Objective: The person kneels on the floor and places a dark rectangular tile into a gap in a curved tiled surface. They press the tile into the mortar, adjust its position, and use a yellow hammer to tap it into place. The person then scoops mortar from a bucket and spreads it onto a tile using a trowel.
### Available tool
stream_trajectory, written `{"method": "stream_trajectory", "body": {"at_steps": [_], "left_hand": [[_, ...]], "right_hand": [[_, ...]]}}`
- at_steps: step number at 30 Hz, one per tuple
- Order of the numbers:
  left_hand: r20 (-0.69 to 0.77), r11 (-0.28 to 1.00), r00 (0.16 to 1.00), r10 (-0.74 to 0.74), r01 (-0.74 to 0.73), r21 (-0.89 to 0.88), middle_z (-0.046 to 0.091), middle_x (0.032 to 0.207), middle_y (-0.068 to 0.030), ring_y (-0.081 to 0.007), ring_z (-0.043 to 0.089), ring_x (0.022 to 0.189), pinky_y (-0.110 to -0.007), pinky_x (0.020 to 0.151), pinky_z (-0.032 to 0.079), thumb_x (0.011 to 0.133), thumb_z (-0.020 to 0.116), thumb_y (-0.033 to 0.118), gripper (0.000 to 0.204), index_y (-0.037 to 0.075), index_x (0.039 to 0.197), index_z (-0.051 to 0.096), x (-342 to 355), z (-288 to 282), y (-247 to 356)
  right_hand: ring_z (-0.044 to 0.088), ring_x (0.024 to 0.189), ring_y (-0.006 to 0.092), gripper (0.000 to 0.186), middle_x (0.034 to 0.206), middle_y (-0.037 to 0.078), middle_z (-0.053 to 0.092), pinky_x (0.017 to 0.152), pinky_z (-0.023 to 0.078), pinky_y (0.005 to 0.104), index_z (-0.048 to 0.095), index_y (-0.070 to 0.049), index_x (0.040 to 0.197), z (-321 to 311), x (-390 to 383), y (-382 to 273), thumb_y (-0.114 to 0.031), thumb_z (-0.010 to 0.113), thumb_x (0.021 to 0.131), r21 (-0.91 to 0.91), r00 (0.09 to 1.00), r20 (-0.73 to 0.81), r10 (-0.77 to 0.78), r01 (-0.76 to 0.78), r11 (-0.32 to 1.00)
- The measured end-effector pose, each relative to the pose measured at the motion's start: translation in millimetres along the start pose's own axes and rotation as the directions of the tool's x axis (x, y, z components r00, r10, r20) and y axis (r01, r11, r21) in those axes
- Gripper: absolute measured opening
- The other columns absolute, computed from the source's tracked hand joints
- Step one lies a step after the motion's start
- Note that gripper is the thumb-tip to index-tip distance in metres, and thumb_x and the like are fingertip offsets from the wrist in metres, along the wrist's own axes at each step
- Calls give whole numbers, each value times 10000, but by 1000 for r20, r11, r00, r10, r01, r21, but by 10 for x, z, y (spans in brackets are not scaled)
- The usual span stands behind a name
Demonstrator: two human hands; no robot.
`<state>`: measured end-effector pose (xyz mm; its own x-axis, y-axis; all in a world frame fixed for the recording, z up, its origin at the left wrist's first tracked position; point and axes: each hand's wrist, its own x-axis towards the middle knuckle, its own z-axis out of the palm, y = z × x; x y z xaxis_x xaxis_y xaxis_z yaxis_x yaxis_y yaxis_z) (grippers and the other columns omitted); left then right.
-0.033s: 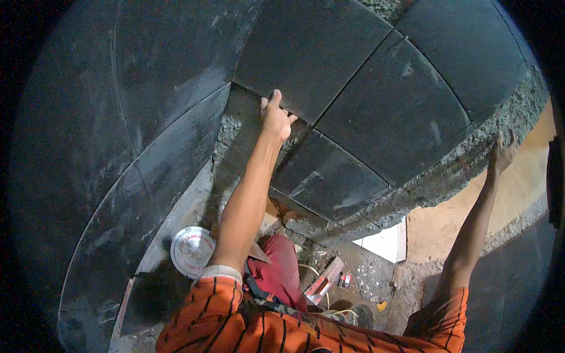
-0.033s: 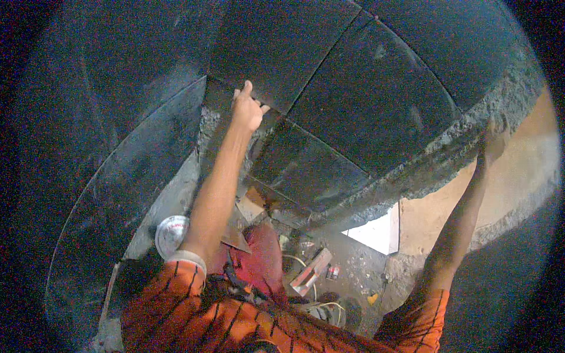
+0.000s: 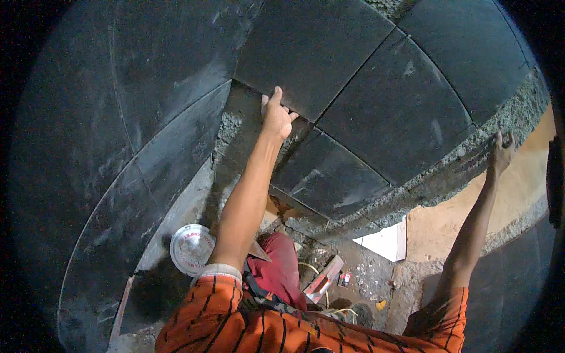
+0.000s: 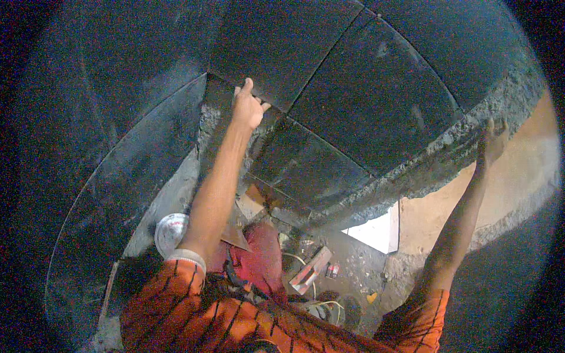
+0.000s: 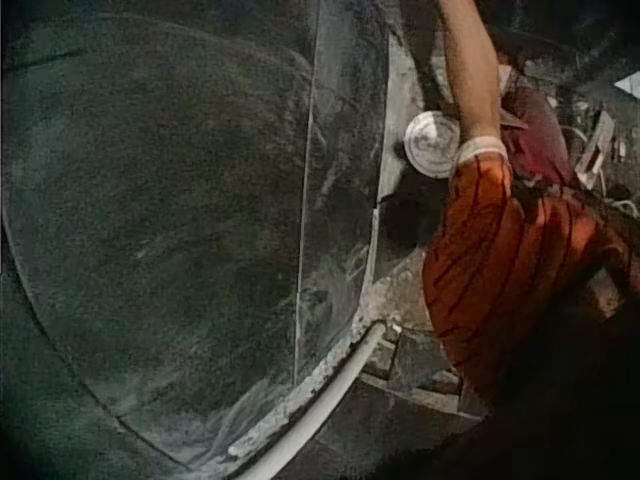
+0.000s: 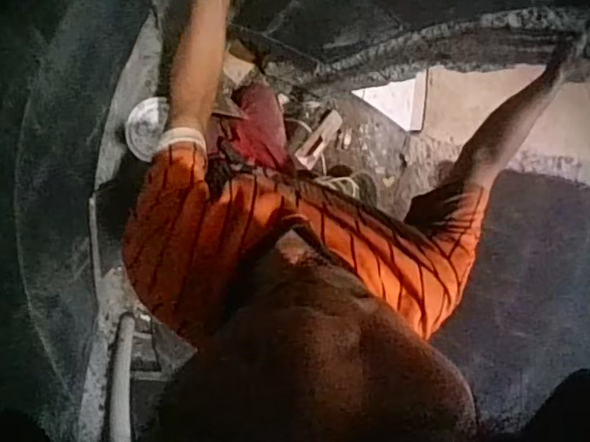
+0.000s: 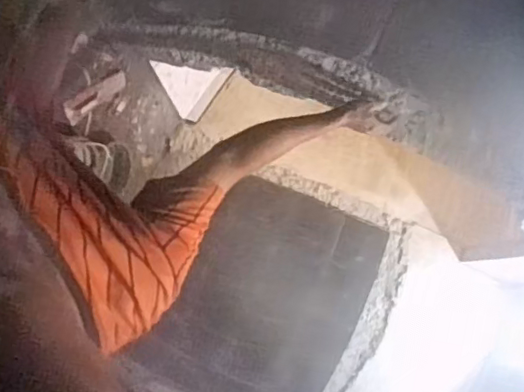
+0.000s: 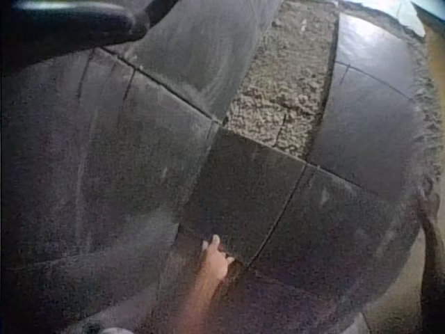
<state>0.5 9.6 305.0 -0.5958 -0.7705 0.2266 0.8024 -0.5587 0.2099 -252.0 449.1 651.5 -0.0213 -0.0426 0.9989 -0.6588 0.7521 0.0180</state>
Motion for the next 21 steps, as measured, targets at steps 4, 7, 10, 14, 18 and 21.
{"method": "stream_trajectory", "body": {"at_steps": [4,7,10,14,18,21], "left_hand": [[-138,998,990,-7,15,57,281,1399,-178,-370,349,1245,-605,985,259,901,526,280,738,132,1419,21,-39,66,28],[-149,1000,989,7,-4,23,288,1391,-188,-377,352,1238,-605,986,257,900,527,278,732,137,1418,30,-48,88,30],[-46,998,998,-53,54,12,279,1394,-190,-375,337,1249,-601,994,244,903,523,270,687,121,1409,83,-21,181,47],[-162,999,987,7,-1,38,262,1404,-182,-366,331,1255,-600,999,236,901,529,278,697,114,1411,84,-32,128,91],[-113,999,994,-5,9,42,253,1408,-177,-358,326,1261,-608,998,234,896,537,289,725,114,1415,63,26,92,58],[-137,998,990,-26,34,60,250,1410,-163,-349,323,1265,-609,993,245,892,544,281,726,110,1410,66,-30,154,55]], "right_hand": [[576,1028,277,526,1202,135,563,879,430,363,531,-74,1217,119,-104,-36,-402,600,813,-71,999,31,-10,12,997],[518,1109,283,496,1216,137,549,941,382,354,521,-63,1228,71,-94,-176,-374,569,844,-69,997,75,-18,23,997],[514,1111,283,490,1211,139,550,941,379,362,521,-90,1231,15,30,64,-384,566,842,-152,1000,1,-4,4,988],[518,1106,283,501,1215,135,546,939,385,371,507,-126,1253,102,-138,-243,-396,571,836,-153,999,9,51,-49,987],[497,1133,277,488,1229,123,536,961,372,370,519,-116,1240,17,-133,-298,-378,574,832,-129,997,19,71,-68,989],[496,1139,271,464,1213,121,551,974,361,363,535,-100,1223,-63,-170,-328,-303,593,809,-162,999,-23,-30,26,986]]}}
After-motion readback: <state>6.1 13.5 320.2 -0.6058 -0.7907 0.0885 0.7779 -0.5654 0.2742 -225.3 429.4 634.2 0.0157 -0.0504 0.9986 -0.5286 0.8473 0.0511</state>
